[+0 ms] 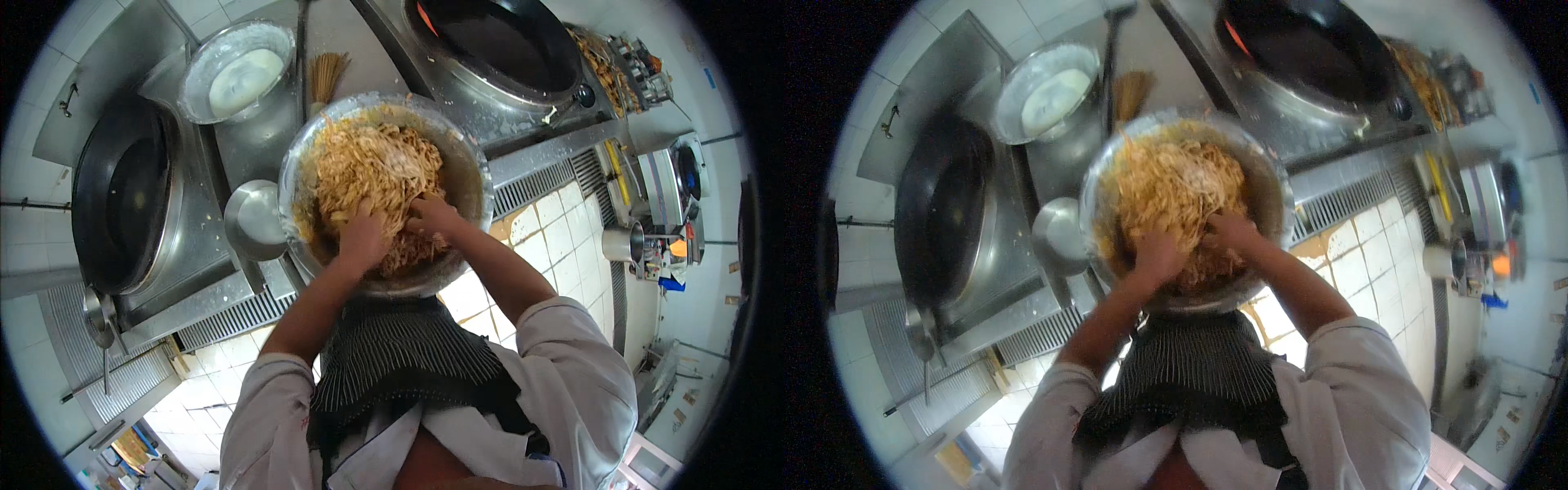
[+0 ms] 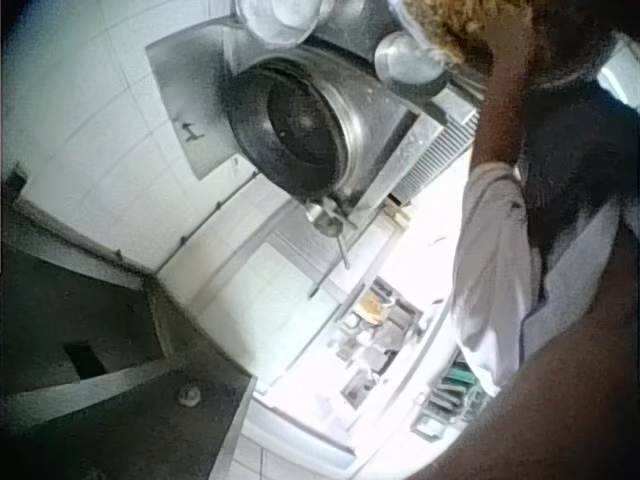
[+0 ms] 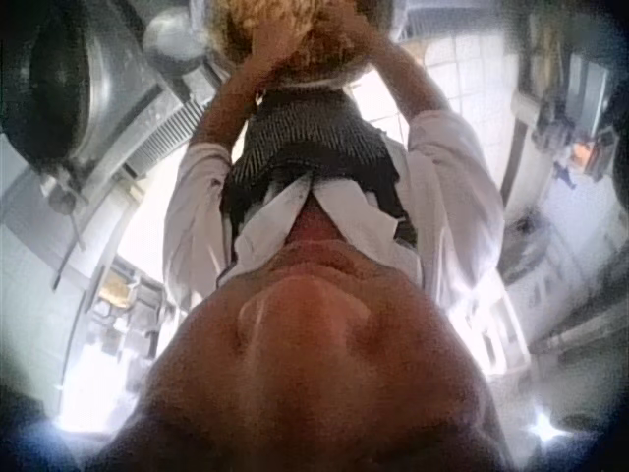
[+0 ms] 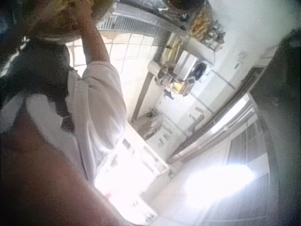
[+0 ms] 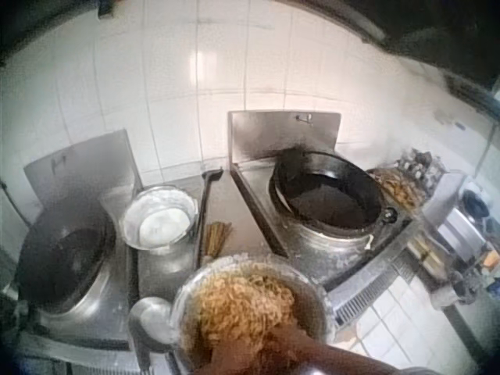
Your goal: The person scoops fried food from a wok, adds a dark sauce to a bowl of shredded meat, and mixes the contents by hand. They then wash their hands and arrange fried pieces on a tray.
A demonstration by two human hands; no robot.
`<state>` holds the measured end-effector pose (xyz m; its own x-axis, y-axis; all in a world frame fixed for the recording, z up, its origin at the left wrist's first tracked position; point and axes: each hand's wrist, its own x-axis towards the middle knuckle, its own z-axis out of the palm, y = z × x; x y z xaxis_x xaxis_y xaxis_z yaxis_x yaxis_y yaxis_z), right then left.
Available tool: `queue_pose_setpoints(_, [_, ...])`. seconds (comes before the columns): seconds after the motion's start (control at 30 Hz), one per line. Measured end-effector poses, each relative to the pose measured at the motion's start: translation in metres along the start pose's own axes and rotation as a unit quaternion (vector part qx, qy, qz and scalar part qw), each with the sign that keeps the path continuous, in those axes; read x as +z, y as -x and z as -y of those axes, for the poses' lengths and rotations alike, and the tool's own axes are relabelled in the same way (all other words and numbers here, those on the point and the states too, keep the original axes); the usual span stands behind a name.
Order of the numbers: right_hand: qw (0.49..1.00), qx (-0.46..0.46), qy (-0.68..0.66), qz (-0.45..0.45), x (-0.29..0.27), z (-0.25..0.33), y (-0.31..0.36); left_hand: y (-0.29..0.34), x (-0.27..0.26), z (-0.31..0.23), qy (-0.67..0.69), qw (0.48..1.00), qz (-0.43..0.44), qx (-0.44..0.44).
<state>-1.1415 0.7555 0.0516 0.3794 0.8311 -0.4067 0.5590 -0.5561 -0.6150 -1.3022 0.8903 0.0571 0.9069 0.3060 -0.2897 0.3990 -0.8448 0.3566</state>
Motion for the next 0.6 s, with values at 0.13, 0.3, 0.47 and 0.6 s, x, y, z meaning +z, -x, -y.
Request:
queue_pose_setpoints(0.13, [0.980,0.165,-0.107,0.037,-0.042,-0.061,-0.028,0.001,0.069,0.053,0.137,0.985,-0.103,-0.011])
queue_pose_setpoints(0.3, [0.964,0.042,-0.252,-0.075,-0.056,-0.074,-0.094,-0.037,0.085,0.107,0.132,0.974,-0.184,0.028])
queue_pose_setpoints(0.47, [0.993,-0.033,0.003,-0.110,-0.025,-0.014,-0.128,-0.116,0.071,0.143,0.383,0.908,-0.160,-0.058])
queue_pose_setpoints(0.6, [0.992,-0.110,-0.064,-0.004,0.000,0.005,-0.074,-0.168,0.032,0.130,0.460,0.874,-0.080,-0.135])
